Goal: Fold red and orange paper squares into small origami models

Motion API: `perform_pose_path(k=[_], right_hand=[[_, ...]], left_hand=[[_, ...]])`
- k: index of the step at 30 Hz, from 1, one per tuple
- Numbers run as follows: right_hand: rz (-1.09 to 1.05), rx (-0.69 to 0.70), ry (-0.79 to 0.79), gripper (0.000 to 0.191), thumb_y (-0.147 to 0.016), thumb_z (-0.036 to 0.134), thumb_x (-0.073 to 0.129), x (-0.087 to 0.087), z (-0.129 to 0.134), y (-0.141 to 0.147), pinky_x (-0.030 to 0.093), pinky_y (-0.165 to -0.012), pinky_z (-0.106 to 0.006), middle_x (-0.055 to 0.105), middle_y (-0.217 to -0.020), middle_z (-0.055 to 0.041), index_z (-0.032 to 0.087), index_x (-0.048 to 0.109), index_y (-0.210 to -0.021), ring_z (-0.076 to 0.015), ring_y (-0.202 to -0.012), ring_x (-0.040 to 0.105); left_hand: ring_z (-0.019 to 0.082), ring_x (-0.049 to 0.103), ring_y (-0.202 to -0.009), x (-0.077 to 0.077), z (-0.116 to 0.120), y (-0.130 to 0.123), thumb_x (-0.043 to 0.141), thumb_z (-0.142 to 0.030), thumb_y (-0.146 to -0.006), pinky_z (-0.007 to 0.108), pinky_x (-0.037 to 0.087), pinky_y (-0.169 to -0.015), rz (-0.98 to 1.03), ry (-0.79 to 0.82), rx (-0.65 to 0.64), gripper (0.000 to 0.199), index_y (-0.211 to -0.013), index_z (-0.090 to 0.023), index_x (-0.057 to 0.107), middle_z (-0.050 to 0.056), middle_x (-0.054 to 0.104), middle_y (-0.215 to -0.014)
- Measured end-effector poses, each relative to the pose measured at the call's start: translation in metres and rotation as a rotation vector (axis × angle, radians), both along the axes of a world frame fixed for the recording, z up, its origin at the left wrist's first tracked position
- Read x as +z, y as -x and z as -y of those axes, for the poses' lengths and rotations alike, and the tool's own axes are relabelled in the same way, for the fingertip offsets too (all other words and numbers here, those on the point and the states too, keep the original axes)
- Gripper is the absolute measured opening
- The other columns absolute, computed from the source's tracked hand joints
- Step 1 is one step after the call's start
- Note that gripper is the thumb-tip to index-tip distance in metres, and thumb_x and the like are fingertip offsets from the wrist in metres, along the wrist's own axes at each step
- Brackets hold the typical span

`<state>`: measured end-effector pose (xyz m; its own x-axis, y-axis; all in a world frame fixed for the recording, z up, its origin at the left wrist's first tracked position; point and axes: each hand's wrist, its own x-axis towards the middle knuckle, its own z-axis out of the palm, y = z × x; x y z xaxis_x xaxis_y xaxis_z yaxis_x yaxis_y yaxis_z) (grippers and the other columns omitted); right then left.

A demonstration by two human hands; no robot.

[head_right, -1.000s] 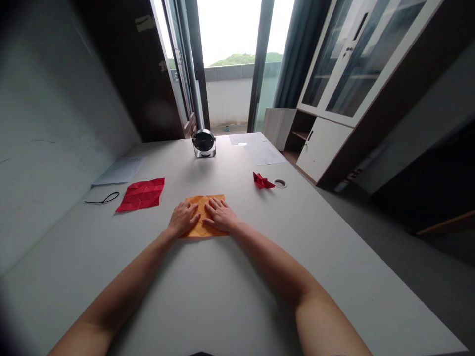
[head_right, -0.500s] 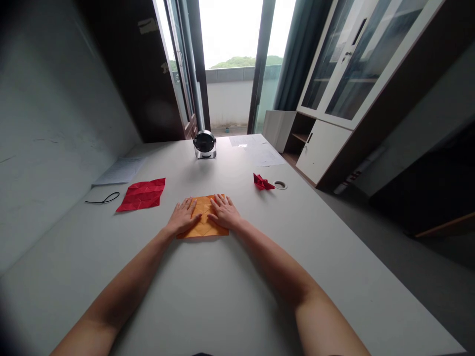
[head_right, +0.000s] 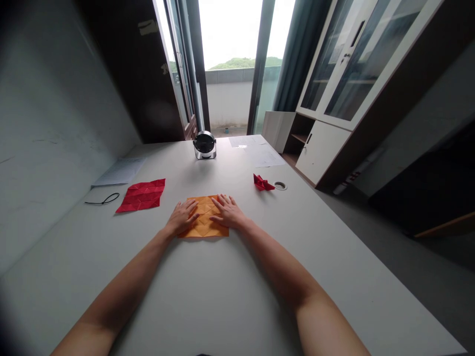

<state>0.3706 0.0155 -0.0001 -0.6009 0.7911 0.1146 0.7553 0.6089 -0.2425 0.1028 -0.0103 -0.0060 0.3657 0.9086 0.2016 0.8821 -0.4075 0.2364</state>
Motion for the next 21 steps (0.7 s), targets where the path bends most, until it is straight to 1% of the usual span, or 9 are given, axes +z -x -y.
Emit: perform_pose_path(k=[2,5,8,9,11,13,17,21], right_hand=[[-0.021,0.049,-0.007,0.089,-0.087,0.075,0.043,0.0028,0.0022,-0.0018,0.006,-0.121,-0.048,0.02,-0.162,-0.0118,0.022,0.024,-0.156,-0.0301,-0.15,0.014],[-0.037,0.098,0.012,0.086,-0.086,0.073,0.048,0.0049,0.0034,-0.0033,0.011,-0.121,-0.047,0.028,-0.159,-0.0105,0.024,0.03,-0.154,-0.0294,-0.148,0.021],[-0.053,0.095,0.01,0.08,-0.085,0.07,0.053,0.0049,0.0028,-0.0036,0.016,-0.119,-0.048,0.034,-0.156,-0.0107,0.025,0.04,-0.15,-0.0308,-0.146,0.027],[-0.064,0.093,0.001,0.078,-0.085,0.069,0.055,0.0049,0.0027,-0.0035,0.017,-0.119,-0.048,0.036,-0.155,-0.0109,0.025,0.042,-0.148,-0.0312,-0.145,0.029],[-0.094,0.096,-0.029,0.072,-0.084,0.066,0.058,0.0051,0.0027,-0.0032,0.02,-0.117,-0.049,0.041,-0.152,-0.0115,0.025,0.049,-0.143,-0.0314,-0.142,0.033],[-0.132,0.101,-0.069,0.063,-0.084,0.062,0.061,0.0054,0.0027,-0.0029,0.023,-0.116,-0.048,0.049,-0.146,-0.0116,0.024,0.057,-0.135,-0.0308,-0.138,0.038],[-0.209,0.102,-0.129,0.04,-0.087,0.051,0.063,0.004,0.0007,-0.0028,0.03,-0.111,-0.045,0.061,-0.132,-0.0096,0.024,0.068,-0.116,-0.0266,-0.126,0.052],[-0.277,0.051,-0.142,0.02,-0.088,0.036,0.063,0.0001,-0.0034,-0.0036,0.038,-0.103,-0.039,0.069,-0.12,-0.0071,0.023,0.071,-0.1,-0.0229,-0.113,0.061]], left_hand=[[0.027,0.038,-0.14,0.0016,0.0011,0.0012,0.04,-0.055,-0.096,0.052,0.023,-0.116,0.043,0.012,-0.031,0.059,-0.146,-0.024,0.042,0.011,0.042,-0.152],[0.027,0.039,-0.139,0.0048,0.0022,0.004,0.047,-0.058,-0.092,0.05,0.024,-0.117,0.097,0.031,-0.082,0.064,-0.147,-0.025,0.041,0.01,0.043,-0.151],[0.029,0.04,-0.138,0.0067,0.0015,0.0068,0.06,-0.058,-0.084,0.05,0.025,-0.117,0.125,0.04,-0.13,0.068,-0.142,-0.025,0.048,0.01,0.047,-0.148],[0.03,0.041,-0.137,0.0067,0.0008,0.0075,0.063,-0.057,-0.081,0.05,0.026,-0.116,0.134,0.038,-0.136,0.066,-0.138,-0.025,0.052,0.01,0.049,-0.147],[0.03,0.045,-0.133,0.0064,-0.0008,0.0084,0.066,-0.054,-0.08,0.049,0.03,-0.114,0.164,0.027,-0.132,0.054,-0.126,-0.025,0.062,0.009,0.052,-0.143],[0.029,0.05,-0.128,0.0063,-0.0021,0.0091,0.067,-0.048,-0.08,0.047,0.034,-0.112,0.213,0.012,-0.122,0.042,-0.115,-0.025,0.068,0.009,0.056,-0.139],[0.026,0.056,-0.119,0.0079,-0.0022,0.0097,0.065,-0.035,-0.081,0.044,0.04,-0.108,0.316,0.009,-0.125,0.024,-0.102,-0.025,0.07,0.007,0.064,-0.127],[0.024,0.061,-0.111,0.0101,0.0003,0.0089,0.061,-0.027,-0.081,0.041,0.047,-0.1,0.413,0.03,-0.103,0.012,-0.089,-0.024,0.07,0.006,0.069,-0.116]])
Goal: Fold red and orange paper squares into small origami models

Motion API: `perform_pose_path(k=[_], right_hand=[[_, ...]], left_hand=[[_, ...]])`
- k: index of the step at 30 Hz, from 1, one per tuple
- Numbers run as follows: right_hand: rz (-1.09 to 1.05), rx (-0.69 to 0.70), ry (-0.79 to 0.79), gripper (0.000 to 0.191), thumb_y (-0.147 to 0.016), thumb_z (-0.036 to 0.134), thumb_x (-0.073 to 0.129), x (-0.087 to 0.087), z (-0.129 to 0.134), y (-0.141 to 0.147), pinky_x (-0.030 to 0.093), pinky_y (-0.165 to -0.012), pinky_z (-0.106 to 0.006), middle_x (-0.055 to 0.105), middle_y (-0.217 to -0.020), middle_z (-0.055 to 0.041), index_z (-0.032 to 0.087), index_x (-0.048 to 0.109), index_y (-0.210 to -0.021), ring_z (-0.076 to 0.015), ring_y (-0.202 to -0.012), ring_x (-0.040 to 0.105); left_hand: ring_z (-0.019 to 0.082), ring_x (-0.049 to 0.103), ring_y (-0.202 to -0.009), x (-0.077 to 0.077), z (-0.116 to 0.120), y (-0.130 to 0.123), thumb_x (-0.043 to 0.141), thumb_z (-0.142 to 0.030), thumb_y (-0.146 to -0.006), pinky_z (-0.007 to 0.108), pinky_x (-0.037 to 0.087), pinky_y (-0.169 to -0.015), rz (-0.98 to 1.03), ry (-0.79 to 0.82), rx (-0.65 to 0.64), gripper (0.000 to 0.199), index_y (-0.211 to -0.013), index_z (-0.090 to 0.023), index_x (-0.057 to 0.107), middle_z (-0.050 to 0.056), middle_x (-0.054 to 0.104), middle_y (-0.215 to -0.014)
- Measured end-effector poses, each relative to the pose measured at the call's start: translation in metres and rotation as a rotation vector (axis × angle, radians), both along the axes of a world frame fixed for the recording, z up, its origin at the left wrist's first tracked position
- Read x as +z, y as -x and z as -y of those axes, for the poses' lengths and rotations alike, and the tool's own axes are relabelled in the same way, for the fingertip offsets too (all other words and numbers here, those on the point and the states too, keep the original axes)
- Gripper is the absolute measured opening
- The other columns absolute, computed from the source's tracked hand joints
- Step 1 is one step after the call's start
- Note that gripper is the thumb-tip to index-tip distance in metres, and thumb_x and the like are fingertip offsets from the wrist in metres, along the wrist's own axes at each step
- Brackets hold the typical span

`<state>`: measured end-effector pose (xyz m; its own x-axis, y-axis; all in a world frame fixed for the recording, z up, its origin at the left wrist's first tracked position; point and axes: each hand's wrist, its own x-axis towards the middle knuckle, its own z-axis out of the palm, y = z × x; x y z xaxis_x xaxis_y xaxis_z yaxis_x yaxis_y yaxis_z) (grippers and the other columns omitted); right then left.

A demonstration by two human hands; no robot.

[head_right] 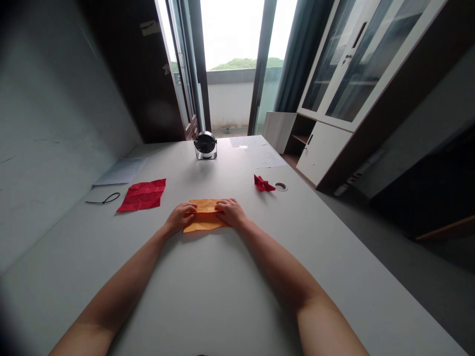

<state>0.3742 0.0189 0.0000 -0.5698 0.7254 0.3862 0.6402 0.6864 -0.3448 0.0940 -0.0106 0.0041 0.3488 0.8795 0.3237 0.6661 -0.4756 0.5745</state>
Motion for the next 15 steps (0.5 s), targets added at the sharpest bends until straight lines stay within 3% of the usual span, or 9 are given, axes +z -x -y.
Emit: perform_pose_path(k=[4,7,11,15], right_hand=[[-0.094,-0.099,0.043,0.013,-0.085,0.026,0.06,-0.003,-0.003,-0.001,0.043,-0.095,-0.037,0.074,-0.095,-0.005,0.021,0.071,-0.086,-0.0209,-0.09,0.067],[-0.267,-0.215,0.15,0.02,-0.086,0.033,0.056,-0.004,-0.004,0.002,0.05,-0.078,-0.033,0.07,-0.073,-0.0029,0.019,0.069,-0.08,-0.0191,-0.071,0.063],[-0.521,-0.277,0.25,0.032,-0.086,0.045,0.051,-0.004,-0.003,0.009,0.051,-0.066,-0.03,0.068,-0.073,-0.0026,0.017,0.068,-0.089,-0.0196,-0.071,0.062],[-0.544,-0.313,0.284,0.034,-0.087,0.043,0.049,-0.005,-0.001,0.012,0.051,-0.066,-0.028,0.071,-0.081,-0.0014,0.02,0.064,-0.107,-0.019,-0.072,0.064]], left_hand=[[0.02,0.065,-0.093,0.001,0.003,-0.001,0.057,-0.03,-0.084,0.032,0.053,-0.081,0.137,0.044,0.099,0.013,-0.088,-0.023,0.067,0.004,0.072,-0.101],[0.017,0.065,-0.081,0.001,0.003,-0.004,0.053,-0.04,-0.089,0.027,0.051,-0.072,0.294,0.073,0.22,0.022,-0.091,-0.021,0.063,0.003,0.071,-0.092],[0.013,0.059,-0.066,-0.001,0.003,-0.008,0.048,-0.05,-0.091,0.023,0.047,-0.06,0.465,0.128,0.316,0.031,-0.097,-0.02,0.055,-0.001,0.062,-0.076],[0.014,0.059,-0.067,0.0,0.004,-0.008,0.046,-0.047,-0.094,0.026,0.05,-0.065,0.396,0.077,0.381,0.033,-0.115,-0.022,0.051,-0.001,0.059,-0.077]])
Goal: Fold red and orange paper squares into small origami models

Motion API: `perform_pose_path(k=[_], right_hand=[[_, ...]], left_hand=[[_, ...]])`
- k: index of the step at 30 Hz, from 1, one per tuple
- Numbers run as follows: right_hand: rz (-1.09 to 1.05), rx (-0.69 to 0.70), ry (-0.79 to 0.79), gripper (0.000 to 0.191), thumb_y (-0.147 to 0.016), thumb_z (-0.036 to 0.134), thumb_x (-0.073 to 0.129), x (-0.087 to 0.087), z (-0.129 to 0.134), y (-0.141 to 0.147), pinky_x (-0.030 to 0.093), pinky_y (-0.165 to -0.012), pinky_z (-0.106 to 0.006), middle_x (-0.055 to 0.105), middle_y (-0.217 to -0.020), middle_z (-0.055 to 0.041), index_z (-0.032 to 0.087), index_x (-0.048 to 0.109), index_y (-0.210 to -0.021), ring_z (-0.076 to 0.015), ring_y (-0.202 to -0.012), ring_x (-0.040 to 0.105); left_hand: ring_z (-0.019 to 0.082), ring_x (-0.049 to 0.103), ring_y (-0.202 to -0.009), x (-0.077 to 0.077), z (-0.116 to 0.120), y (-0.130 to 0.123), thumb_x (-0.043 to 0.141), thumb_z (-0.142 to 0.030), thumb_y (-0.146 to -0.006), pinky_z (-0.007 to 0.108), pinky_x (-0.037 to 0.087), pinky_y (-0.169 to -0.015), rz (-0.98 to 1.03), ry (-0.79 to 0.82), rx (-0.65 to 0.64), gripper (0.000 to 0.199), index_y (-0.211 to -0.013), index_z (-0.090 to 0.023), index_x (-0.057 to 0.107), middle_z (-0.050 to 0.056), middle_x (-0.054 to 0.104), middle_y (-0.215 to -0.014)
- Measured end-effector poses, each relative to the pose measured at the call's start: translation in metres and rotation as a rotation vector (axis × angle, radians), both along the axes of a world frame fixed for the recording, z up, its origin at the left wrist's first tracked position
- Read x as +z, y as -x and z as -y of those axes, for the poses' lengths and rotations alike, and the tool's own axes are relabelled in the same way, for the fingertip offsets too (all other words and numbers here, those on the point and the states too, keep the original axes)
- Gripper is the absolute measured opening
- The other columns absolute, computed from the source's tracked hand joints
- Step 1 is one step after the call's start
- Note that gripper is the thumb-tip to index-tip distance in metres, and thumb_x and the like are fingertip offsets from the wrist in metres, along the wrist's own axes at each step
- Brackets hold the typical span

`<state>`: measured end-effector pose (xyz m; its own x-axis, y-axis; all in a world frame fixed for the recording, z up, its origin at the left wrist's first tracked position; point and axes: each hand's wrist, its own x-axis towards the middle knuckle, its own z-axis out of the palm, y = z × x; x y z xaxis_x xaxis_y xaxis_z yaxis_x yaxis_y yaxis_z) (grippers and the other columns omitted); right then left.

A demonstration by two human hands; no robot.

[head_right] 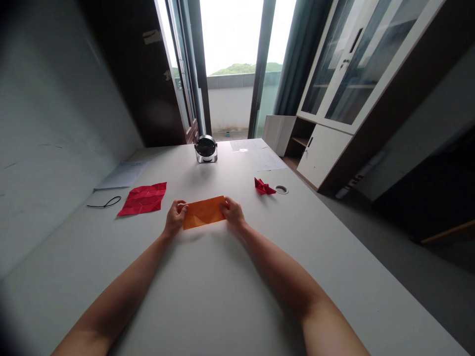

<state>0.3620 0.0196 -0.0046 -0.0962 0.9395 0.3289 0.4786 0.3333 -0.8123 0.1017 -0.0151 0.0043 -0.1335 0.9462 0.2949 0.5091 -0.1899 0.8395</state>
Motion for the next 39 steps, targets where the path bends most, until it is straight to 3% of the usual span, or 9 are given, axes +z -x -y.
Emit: perform_pose_path(k=[4,7,12,15,19,26,30,36,39], right_hand=[[0.228,-0.059,0.074,0.053,-0.092,0.039,0.045,0.001,0.003,-0.001,0.052,-0.075,-0.033,0.072,-0.09,-0.0018,0.025,0.041,-0.143,-0.0217,-0.078,0.065],[0.488,-0.079,0.028,0.064,-0.093,0.035,0.046,0.007,0.008,0.0,0.047,-0.093,-0.042,0.067,-0.115,-0.0116,0.02,0.027,-0.152,-0.0293,-0.103,0.061],[0.71,0.002,-0.221,0.047,-0.096,0.029,0.042,0.02,0.02,0.008,0.015,-0.118,-0.052,0.033,-0.155,-0.0149,0.018,0.048,-0.142,-0.0337,-0.144,0.025],[0.761,0.154,-0.282,0.046,-0.099,0.028,0.038,0.017,0.024,0.014,0.004,-0.12,-0.052,0.026,-0.16,-0.0112,0.02,0.047,-0.143,-0.0297,-0.149,0.016],[0.819,0.349,-0.122,0.056,-0.101,0.044,0.031,0.001,0.018,0.017,0.014,-0.12,-0.048,0.029,-0.159,-0.0114,0.019,0.036,-0.151,-0.0272,-0.148,0.021],[0.858,0.243,0.033,0.067,-0.099,0.056,0.026,-0.007,0.0,-0.002,0.011,-0.12,-0.049,0.018,-0.162,-0.0125,0.017,0.029,-0.154,-0.0285,-0.15,0.013],[0.853,0.158,-0.029,0.065,-0.1,0.052,0.027,-0.003,0.002,-0.006,0.007,-0.121,-0.05,0.016,-0.162,-0.0141,0.014,0.032,-0.152,-0.0286,-0.151,0.011],[0.813,0.432,-0.125,0.059,-0.101,0.049,0.028,-0.001,0.014,0.013,0.011,-0.121,-0.047,0.023,-0.161,-0.0084,0.021,0.031,-0.153,-0.0253,-0.15,0.017],[0.821,0.384,-0.075,0.061,-0.101,0.051,0.027,-0.004,0.011,0.012,0.013,-0.12,-0.048,0.023,-0.161,-0.0096,0.02,0.032,-0.153,-0.0268,-0.149,0.017]], left_hand=[[0.024,0.059,-0.107,0.006,0.005,-0.002,0.05,-0.038,-0.093,0.041,0.048,-0.095,-0.366,-0.106,0.046,0.038,-0.127,-0.022,0.051,0.01,0.061,-0.116],[0.029,0.042,-0.134,0.005,0.009,-0.012,0.05,-0.037,-0.092,0.048,0.033,-0.113,-0.644,-0.134,-0.081,0.038,-0.128,-0.024,0.056,0.011,0.045,-0.145],[0.029,0.028,-0.145,-0.011,0.011,-0.027,0.043,-0.044,-0.096,0.053,0.015,-0.12,-0.855,-0.047,-0.334,0.046,-0.14,-0.029,0.049,0.006,0.04,-0.153],[0.028,0.024,-0.147,-0.017,0.009,-0.025,0.037,-0.044,-0.098,0.054,0.012,-0.119,-0.886,0.019,-0.372,0.051,-0.147,-0.031,0.039,0.005,0.034,-0.157],[0.029,0.019,-0.149,-0.019,0.005,-0.017,0.033,-0.049,-0.098,0.054,0.013,-0.119,-0.877,0.099,-0.384,0.058,-0.152,-0.03,0.031,0.006,0.024,-0.162],[0.03,0.017,-0.149,-0.021,0.0,-0.005,0.031,-0.053,-0.097,0.056,0.012,-0.118,-0.862,0.165,-0.283,0.061,-0.153,-0.027,0.03,0.009,0.021,-0.162],[0.029,0.017,-0.15,-0.021,-0.001,-0.005,0.032,-0.052,-0.097,0.055,0.011,-0.119,-0.864,0.149,-0.27,0.06,-0.152,-0.028,0.032,0.009,0.022,-0.162],[0.03,0.022,-0.148,-0.019,0.0,-0.008,0.036,-0.047,-0.097,0.058,0.014,-0.117,-0.852,0.114,-0.269,0.054,-0.149,-0.031,0.038,0.007,0.029,-0.16],[0.032,0.025,-0.146,-0.021,-0.001,-0.007,0.037,-0.049,-0.096,0.058,0.016,-0.116,-0.825,0.126,-0.219,0.055,-0.148,-0.03,0.04,0.008,0.03,-0.159]])
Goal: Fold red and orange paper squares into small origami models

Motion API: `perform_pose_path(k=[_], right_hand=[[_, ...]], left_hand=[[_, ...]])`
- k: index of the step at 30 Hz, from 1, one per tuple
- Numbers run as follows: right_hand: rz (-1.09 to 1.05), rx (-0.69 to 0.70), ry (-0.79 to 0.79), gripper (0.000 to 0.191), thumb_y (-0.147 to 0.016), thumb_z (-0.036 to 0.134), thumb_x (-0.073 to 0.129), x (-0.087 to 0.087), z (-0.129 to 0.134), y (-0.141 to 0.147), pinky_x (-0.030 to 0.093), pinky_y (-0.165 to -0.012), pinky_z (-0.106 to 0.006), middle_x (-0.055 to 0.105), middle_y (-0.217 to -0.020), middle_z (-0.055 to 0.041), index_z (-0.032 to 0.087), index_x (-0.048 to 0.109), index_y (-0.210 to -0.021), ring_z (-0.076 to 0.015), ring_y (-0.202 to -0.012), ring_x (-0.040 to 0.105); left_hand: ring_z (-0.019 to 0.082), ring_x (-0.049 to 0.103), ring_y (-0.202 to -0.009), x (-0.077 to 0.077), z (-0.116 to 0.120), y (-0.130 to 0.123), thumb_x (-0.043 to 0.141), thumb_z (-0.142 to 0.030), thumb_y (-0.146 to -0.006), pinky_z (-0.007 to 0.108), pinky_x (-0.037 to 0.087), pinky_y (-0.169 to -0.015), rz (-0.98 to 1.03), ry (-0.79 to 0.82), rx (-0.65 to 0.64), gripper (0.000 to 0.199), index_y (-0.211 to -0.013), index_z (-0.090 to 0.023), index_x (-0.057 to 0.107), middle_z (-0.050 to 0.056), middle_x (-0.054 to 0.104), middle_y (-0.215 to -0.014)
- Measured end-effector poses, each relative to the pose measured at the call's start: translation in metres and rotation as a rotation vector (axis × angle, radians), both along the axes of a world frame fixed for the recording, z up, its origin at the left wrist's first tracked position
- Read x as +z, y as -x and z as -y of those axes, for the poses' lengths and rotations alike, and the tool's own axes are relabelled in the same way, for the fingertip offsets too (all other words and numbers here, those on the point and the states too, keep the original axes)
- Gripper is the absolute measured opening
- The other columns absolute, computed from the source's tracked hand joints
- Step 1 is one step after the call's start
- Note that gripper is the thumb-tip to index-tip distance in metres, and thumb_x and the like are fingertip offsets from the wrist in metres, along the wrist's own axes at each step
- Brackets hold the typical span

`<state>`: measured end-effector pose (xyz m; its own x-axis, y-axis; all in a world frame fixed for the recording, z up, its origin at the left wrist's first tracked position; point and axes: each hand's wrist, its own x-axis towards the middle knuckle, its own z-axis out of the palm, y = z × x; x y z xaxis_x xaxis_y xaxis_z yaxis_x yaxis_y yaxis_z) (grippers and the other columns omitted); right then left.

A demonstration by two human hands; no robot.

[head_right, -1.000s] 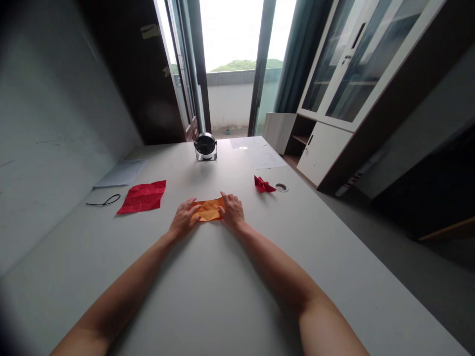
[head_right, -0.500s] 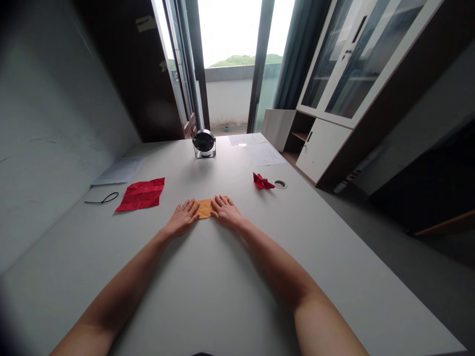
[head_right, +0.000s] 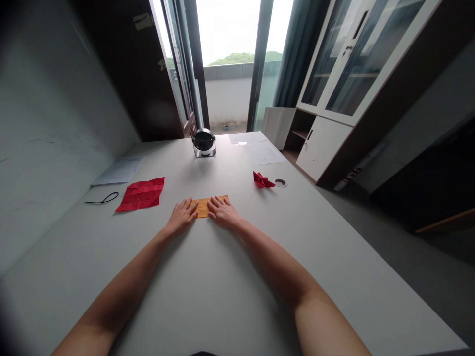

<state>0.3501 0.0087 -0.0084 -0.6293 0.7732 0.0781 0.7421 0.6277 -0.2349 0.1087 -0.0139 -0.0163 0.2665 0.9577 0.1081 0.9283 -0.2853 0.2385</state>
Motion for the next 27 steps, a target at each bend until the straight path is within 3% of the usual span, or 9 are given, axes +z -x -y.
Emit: perform_pose_path(k=[5,7,10,14,21,24,27], right_hand=[[0.008,-0.232,-0.035,0.06,-0.101,0.046,0.029,0.001,-0.008,-0.017,0.014,-0.119,-0.05,0.025,-0.159,-0.0136,0.015,0.035,-0.151,-0.0288,-0.149,0.019],[-0.012,-0.25,-0.089,0.057,-0.1,0.042,0.031,0.004,-0.007,-0.02,0.012,-0.12,-0.05,0.025,-0.159,-0.0141,0.014,0.037,-0.15,-0.0283,-0.149,0.019],[-0.063,-0.134,-0.146,0.052,-0.101,0.036,0.033,0.009,-0.002,-0.016,0.012,-0.121,-0.046,0.028,-0.159,-0.0106,0.019,0.039,-0.15,-0.0249,-0.148,0.022],[-0.098,0.036,-0.103,0.047,-0.103,0.039,0.028,0.009,0.002,-0.008,0.024,-0.118,-0.042,0.04,-0.154,-0.0059,0.026,0.047,-0.144,-0.0226,-0.144,0.032],[-0.118,0.043,-0.094,0.047,-0.102,0.039,0.033,-0.001,-0.004,-0.011,0.025,-0.119,-0.043,0.04,-0.154,-0.008,0.022,0.046,-0.145,-0.0239,-0.145,0.032],[-0.148,0.031,-0.093,0.046,-0.101,0.037,0.038,-0.005,-0.006,-0.011,0.026,-0.118,-0.045,0.041,-0.152,-0.0109,0.02,0.047,-0.143,-0.0248,-0.144,0.032],[-0.183,0.019,-0.095,0.045,-0.1,0.033,0.04,-0.008,-0.008,-0.01,0.029,-0.117,-0.046,0.043,-0.151,-0.0124,0.019,0.049,-0.141,-0.0251,-0.143,0.034]], left_hand=[[0.033,0.028,-0.144,-0.004,-0.002,0.003,0.041,-0.054,-0.094,0.056,0.018,-0.116,0.043,-0.061,0.115,0.059,-0.146,-0.026,0.042,0.012,0.034,-0.157],[0.033,0.03,-0.143,-0.004,-0.001,0.003,0.044,-0.054,-0.093,0.054,0.02,-0.116,0.062,-0.084,0.144,0.062,-0.147,-0.023,0.04,0.014,0.037,-0.155],[0.031,0.036,-0.139,0.001,0.001,0.002,0.048,-0.049,-0.092,0.051,0.023,-0.116,0.099,-0.124,0.133,0.064,-0.148,-0.022,0.036,0.014,0.043,-0.15],[0.029,0.045,-0.131,0.012,0.005,0.0,0.054,-0.039,-0.09,0.046,0.031,-0.113,0.157,-0.182,0.07,0.07,-0.152,-0.022,0.028,0.013,0.049,-0.143],[0.024,0.054,-0.123,0.018,0.008,-0.006,0.052,-0.015,-0.087,0.041,0.04,-0.107,0.197,-0.215,-0.146,0.08,-0.157,-0.026,0.013,0.009,0.058,-0.136],[0.022,0.06,-0.113,0.017,0.008,-0.008,0.048,-0.013,-0.089,0.039,0.044,-0.104,0.18,-0.176,-0.195,0.07,-0.154,-0.027,0.025,0.006,0.065,-0.126],[0.022,0.057,-0.12,0.017,0.009,-0.008,0.048,-0.025,-0.094,0.039,0.041,-0.107,0.137,-0.134,-0.255,0.047,-0.141,-0.026,0.049,0.007,0.063,-0.132]])
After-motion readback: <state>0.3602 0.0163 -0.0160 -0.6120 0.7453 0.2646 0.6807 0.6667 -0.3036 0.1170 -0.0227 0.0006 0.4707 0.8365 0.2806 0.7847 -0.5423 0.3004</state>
